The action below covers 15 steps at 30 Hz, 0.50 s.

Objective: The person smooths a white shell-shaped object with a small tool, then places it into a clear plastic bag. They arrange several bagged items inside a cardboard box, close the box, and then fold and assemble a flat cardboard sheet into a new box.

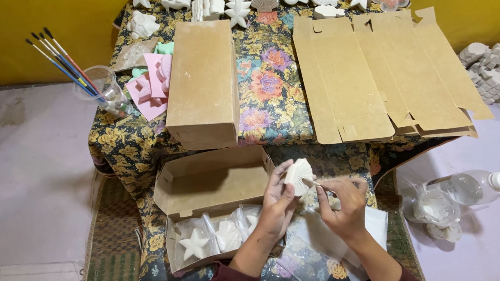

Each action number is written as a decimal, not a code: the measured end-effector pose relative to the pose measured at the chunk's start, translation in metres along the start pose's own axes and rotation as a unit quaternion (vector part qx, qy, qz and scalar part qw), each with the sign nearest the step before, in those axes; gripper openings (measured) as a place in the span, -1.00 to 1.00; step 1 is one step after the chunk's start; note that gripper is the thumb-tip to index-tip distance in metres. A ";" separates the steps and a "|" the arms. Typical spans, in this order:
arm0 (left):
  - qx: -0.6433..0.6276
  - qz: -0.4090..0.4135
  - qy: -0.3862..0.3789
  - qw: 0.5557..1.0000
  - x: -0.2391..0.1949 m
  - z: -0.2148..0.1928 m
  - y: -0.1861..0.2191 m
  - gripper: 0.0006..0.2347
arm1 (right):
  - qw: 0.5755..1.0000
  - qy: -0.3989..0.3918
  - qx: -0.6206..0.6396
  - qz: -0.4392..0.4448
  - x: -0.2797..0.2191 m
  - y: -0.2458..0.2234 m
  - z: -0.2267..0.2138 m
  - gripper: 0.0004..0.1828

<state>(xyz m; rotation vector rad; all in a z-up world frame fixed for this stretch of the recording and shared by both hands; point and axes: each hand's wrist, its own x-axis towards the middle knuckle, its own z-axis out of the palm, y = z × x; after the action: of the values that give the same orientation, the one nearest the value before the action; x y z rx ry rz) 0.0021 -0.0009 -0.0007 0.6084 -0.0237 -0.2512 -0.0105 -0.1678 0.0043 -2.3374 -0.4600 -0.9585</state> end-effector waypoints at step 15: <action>-0.072 0.008 -0.023 0.997 0.000 -0.005 0.000 -0.46 | 1.000 -0.008 0.008 0.006 -0.007 0.001 0.002 -0.97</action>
<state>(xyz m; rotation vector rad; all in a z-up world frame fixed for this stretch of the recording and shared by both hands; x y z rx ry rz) 0.0025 0.0017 -0.0047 0.4579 -0.0545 -0.2484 -0.0134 -0.1684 -0.0020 -2.3329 -0.4565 -0.9287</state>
